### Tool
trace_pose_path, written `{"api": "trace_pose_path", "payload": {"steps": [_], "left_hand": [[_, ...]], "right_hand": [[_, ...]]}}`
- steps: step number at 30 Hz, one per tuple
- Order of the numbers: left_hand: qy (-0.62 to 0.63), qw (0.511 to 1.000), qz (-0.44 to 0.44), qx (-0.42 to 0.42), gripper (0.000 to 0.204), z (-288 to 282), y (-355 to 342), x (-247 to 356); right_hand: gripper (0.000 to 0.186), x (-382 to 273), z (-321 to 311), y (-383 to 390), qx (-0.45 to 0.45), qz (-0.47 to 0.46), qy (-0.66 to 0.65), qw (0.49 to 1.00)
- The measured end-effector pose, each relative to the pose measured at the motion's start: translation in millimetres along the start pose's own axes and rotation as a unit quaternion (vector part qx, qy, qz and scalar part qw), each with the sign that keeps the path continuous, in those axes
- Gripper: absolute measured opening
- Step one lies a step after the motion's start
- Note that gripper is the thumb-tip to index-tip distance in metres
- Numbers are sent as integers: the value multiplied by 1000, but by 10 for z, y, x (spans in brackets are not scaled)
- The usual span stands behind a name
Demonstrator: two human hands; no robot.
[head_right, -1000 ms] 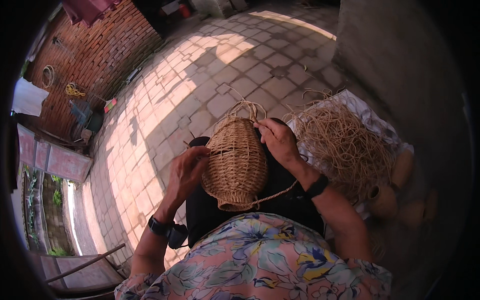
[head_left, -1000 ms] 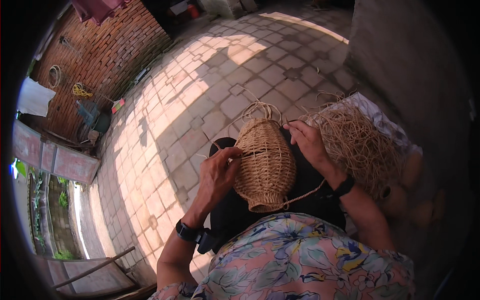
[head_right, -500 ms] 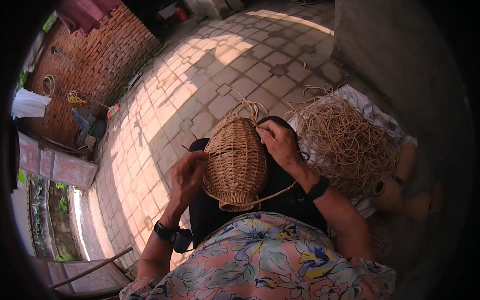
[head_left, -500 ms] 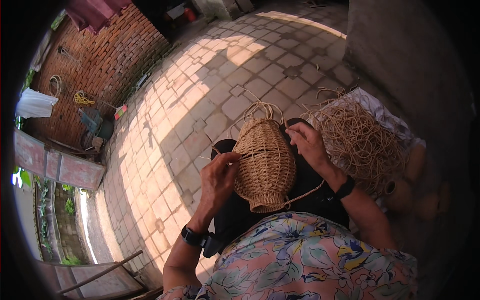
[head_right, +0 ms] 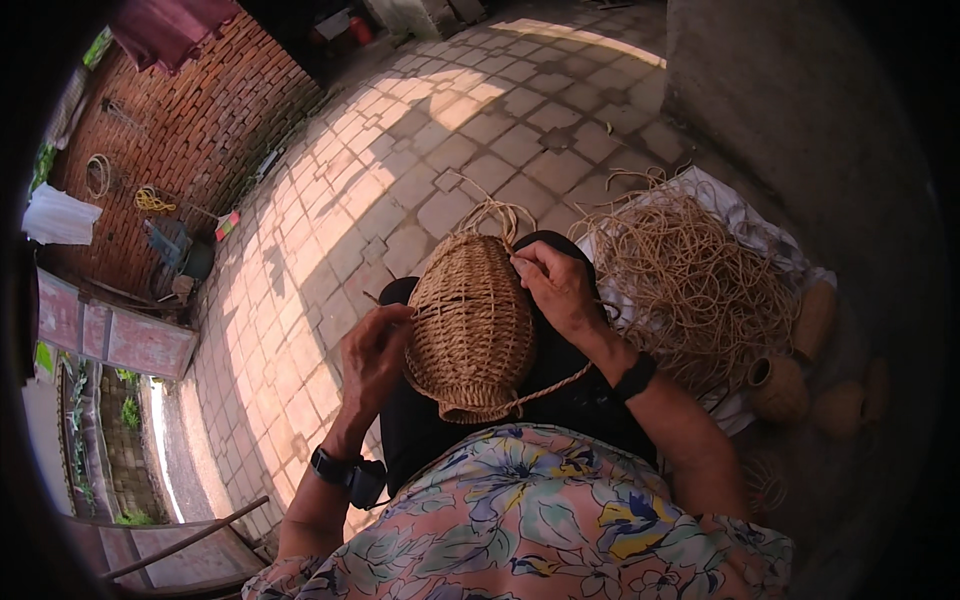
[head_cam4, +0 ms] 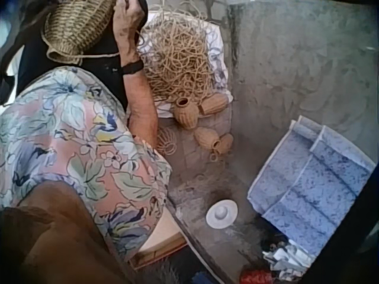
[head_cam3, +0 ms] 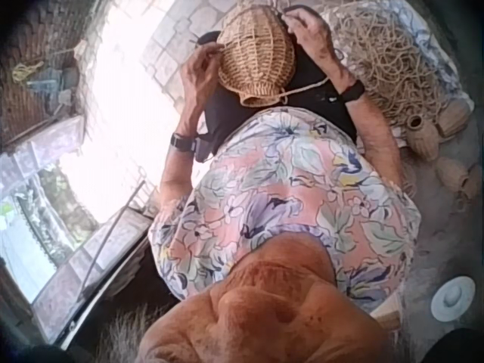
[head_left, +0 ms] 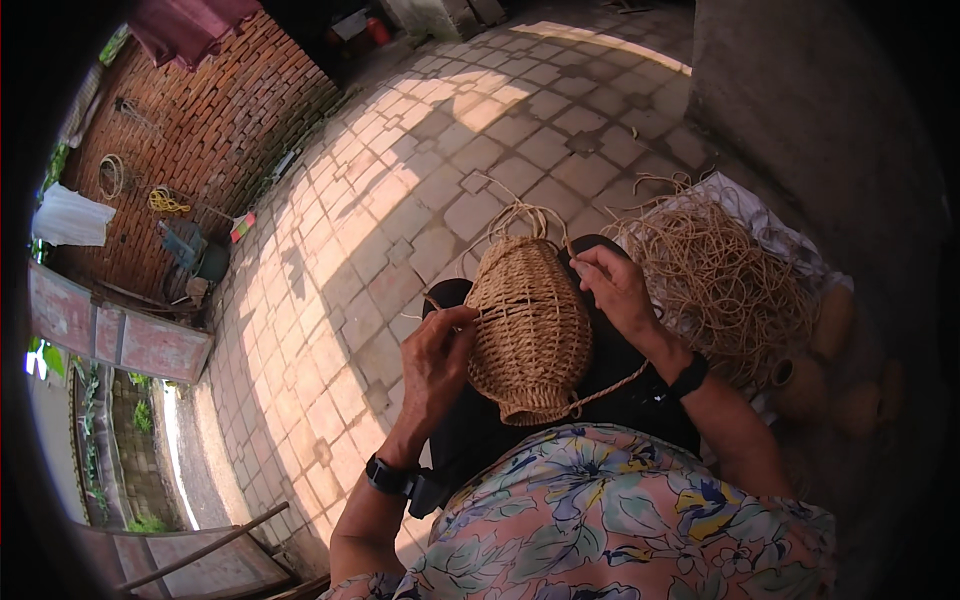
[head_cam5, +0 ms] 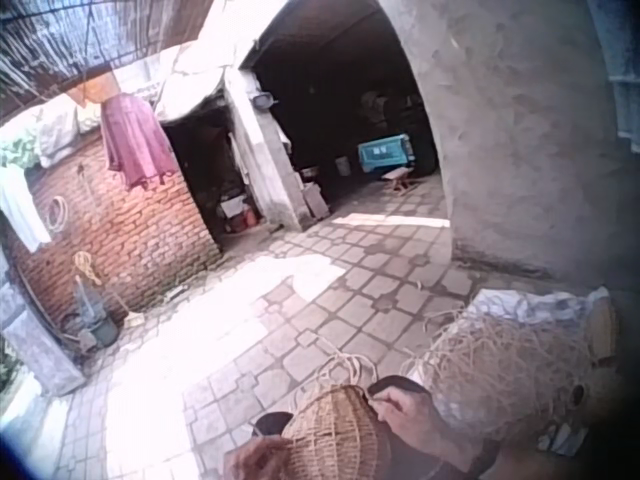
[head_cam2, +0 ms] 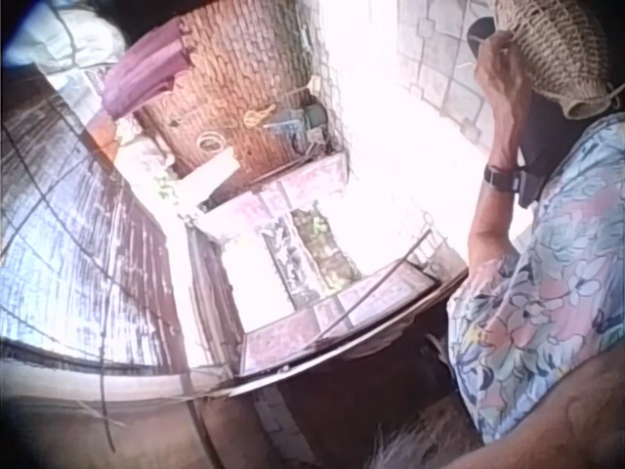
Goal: The person is weaving a small wicker basket using thin strips of flexible material.
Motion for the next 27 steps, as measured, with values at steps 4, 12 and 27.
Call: {"api": "trace_pose_path", "payload": {"steps": [4, 12, 27], "left_hand": [[18, 1000, -14, 2, 15, 11, 1, -25], [153, 972, -128, -123, 22, 96, -21, -108], [466, 838, -283, -24, 8, 419, 301, -585]], "right_hand": [[18, -1, 2, 1, -1, 5, 1, 1000], [17, 50, 20, -3, 9, -26, -24, 999], [7, -270, -249, 415, -70, -36, -27, 997]]}}
Point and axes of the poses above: each hand's wrist, its own y-axis away from the middle knuckle, its own z-axis out of the palm, x = y × z, the point moved 5 cm from there along -y, towards the middle knuckle, and after that the axes turned 4 degrees about -x, right-handed, at the moved point
